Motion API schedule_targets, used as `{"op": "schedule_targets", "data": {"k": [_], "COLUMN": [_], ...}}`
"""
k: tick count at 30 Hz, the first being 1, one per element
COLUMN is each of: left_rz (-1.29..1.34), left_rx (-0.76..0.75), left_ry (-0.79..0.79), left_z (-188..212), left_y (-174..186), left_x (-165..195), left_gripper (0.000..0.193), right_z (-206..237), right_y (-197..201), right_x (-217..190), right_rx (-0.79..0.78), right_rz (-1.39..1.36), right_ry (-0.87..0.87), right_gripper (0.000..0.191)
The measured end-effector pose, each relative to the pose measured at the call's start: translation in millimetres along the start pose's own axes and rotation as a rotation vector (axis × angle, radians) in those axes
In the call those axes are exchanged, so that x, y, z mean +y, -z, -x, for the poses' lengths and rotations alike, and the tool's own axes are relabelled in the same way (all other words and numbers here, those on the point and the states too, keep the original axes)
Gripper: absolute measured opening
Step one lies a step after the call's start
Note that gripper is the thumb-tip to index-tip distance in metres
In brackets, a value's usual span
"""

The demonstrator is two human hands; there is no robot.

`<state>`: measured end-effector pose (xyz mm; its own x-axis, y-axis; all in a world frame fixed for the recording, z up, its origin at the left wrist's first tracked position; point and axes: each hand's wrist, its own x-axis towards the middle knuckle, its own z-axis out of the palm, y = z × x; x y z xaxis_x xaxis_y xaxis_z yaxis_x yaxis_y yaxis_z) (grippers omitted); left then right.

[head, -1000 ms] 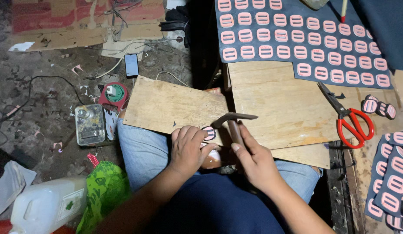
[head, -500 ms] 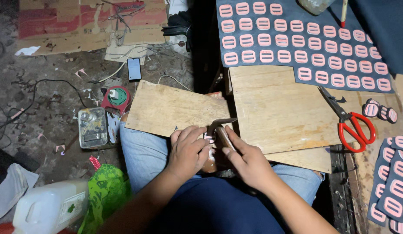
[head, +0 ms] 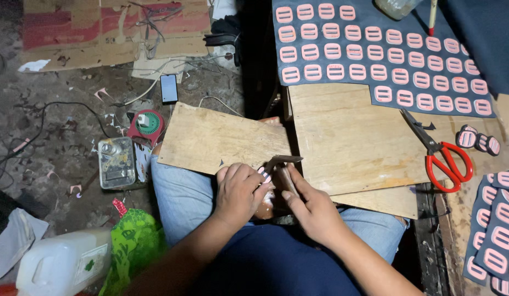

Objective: The person uses a hammer to press a small pink-and-black piece onto a wooden board, then sets the hammer aside. They pick up a strip of similar pieces and use red-handled scissors to cut individual units from the strip, placing the cut pieces on the work surface.

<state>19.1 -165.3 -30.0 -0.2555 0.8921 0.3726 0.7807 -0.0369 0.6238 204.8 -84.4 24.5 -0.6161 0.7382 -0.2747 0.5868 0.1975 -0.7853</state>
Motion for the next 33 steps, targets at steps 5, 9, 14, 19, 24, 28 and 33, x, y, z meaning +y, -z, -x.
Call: {"op": "schedule_targets", "data": {"k": [5,9,14,19,24,28,33], "left_rz": [0.043,0.061,0.091,0.066,0.056,0.018,-0.028], "left_rx": [-0.017,-0.015,-0.059,-0.054,0.026,0.029,0.001], "left_ry": [-0.018,-0.129,-0.120,-0.068,-0.047,-0.009,0.068], "left_z": [-8,-12,-13,-8,-4,-6,-11], "left_y": [7,14,15,11,5,-4,-9], "left_x": [0,-4,-7,-5,-1,2,6], "left_gripper": [0.029,0.019,0.015,0.016,0.019,0.022,0.023], "right_z": [-1,-3,5,4,5,4,2], "right_y": [9,17,13,5,0,4,3], "right_x": [9,15,16,17,18,19,19], "right_rx": [0.055,0.076,0.196,0.010,0.237,0.059,0.159], "right_rz": [-0.120,-0.140,-0.118,-0.098,-0.101,-0.089,-0.024], "right_ry": [0.034,0.073,-0.009,0.098,-0.072,0.082,0.042], "right_gripper": [0.062,0.062,0.062,0.059,0.063,0.059,0.057]}}
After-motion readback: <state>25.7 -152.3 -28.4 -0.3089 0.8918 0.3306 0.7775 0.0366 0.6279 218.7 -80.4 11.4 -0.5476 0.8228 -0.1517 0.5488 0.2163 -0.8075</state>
